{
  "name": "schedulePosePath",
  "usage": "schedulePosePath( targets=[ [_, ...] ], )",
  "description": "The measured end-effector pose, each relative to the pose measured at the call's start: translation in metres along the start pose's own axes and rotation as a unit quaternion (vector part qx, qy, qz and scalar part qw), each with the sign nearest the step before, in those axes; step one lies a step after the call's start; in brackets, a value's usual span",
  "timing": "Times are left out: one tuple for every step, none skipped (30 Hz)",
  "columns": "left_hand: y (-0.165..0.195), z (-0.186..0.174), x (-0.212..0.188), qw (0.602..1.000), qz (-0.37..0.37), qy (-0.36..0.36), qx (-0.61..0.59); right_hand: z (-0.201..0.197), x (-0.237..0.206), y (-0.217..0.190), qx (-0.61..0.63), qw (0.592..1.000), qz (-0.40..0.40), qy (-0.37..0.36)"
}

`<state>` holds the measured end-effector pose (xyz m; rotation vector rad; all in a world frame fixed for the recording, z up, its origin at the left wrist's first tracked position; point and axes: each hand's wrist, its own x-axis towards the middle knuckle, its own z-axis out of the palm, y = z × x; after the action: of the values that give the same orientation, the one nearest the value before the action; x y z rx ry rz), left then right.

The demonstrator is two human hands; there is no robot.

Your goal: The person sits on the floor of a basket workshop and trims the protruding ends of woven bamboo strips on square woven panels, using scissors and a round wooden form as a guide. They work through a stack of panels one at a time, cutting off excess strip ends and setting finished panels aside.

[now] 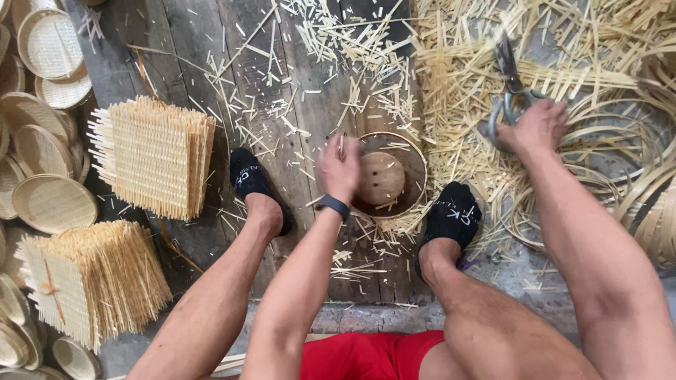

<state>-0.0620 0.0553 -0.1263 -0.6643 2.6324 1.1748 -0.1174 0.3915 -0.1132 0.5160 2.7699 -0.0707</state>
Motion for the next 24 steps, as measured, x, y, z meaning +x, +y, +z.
schedulePosePath(
  targets=[
    [-0.005,0.001,0.009,0.991,-0.133,-0.027,0.014,-0.001,-0.006,-0.007,0.044,0.999,-0.002,0.001],
    [-0.007,0.007,0.013,0.990,-0.138,-0.023,-0.016,-0.002,-0.014,-0.015,0.088,0.996,-0.006,0.003],
    [-0.007,0.011,0.019,0.989,-0.141,-0.017,-0.047,-0.003,-0.024,-0.024,0.177,0.982,-0.018,-0.069],
    [-0.006,0.015,0.023,0.986,-0.144,-0.011,-0.077,-0.003,-0.035,-0.033,0.264,0.954,-0.029,-0.140],
    [-0.003,0.020,0.026,0.984,-0.153,-0.030,-0.088,-0.002,-0.045,-0.043,0.321,0.918,-0.050,-0.227],
    [0.002,0.025,0.028,0.981,-0.162,-0.050,-0.099,-0.001,-0.053,-0.049,0.374,0.871,-0.068,-0.311],
    [0.008,0.030,0.028,0.977,-0.170,-0.071,-0.110,0.001,-0.060,-0.056,0.403,0.864,-0.088,-0.288],
    [0.013,0.035,0.029,0.980,-0.143,-0.071,-0.122,0.002,-0.064,-0.060,0.428,0.857,-0.107,-0.264],
    [0.018,0.040,0.029,0.981,-0.117,-0.072,-0.135,0.005,-0.066,-0.064,0.453,0.848,-0.095,-0.258],
    [0.022,0.044,0.028,0.982,-0.093,-0.072,-0.147,0.006,-0.067,-0.065,0.477,0.838,-0.082,-0.253],
    [0.027,0.048,0.027,0.988,-0.088,-0.053,-0.111,0.008,-0.065,-0.065,0.501,0.826,-0.070,-0.247],
    [0.030,0.051,0.027,0.993,-0.083,-0.033,-0.074,0.009,-0.064,-0.065,0.494,0.831,-0.057,-0.250],
    [0.032,0.053,0.026,0.996,-0.079,-0.014,-0.036,0.009,-0.061,-0.063,0.487,0.834,-0.043,-0.254],
    [0.033,0.055,0.026,0.996,-0.080,-0.013,-0.039,0.008,-0.060,-0.061,0.481,0.837,-0.030,-0.259],
    [0.031,0.056,0.026,0.996,-0.080,-0.011,-0.040,0.009,-0.059,-0.058,0.471,0.840,-0.027,-0.268],
    [0.029,0.055,0.025,0.996,-0.076,-0.008,-0.043,0.009,-0.060,-0.054,0.463,0.843,-0.026,-0.273],
    [0.025,0.054,0.024,0.996,-0.055,-0.013,-0.072,0.008,-0.062,-0.051,0.455,0.846,-0.026,-0.276],
    [0.019,0.050,0.021,0.994,-0.037,-0.019,-0.100,0.007,-0.064,-0.048,0.449,0.844,-0.019,-0.292],
    [0.012,0.045,0.015,0.992,-0.022,-0.025,-0.125,0.006,-0.067,-0.045,0.442,0.841,-0.011,-0.312],
    [0.002,0.038,0.009,0.996,-0.006,0.031,-0.087,0.007,-0.070,-0.041,0.435,0.837,-0.003,-0.331],
    [-0.009,0.031,0.001,0.995,0.013,0.086,-0.049,0.008,-0.074,-0.039,0.471,0.815,0.001,-0.337],
    [-0.020,0.024,-0.009,0.990,0.030,0.140,-0.010,0.010,-0.076,-0.036,0.504,0.791,0.005,-0.345],
    [-0.029,0.018,-0.021,0.992,-0.081,0.049,-0.088,0.013,-0.079,-0.034,0.536,0.766,0.009,-0.355],
    [-0.037,0.013,-0.030,0.967,-0.187,-0.044,-0.165,0.017,-0.080,-0.032,0.534,0.767,0.015,-0.356]
  ],
)
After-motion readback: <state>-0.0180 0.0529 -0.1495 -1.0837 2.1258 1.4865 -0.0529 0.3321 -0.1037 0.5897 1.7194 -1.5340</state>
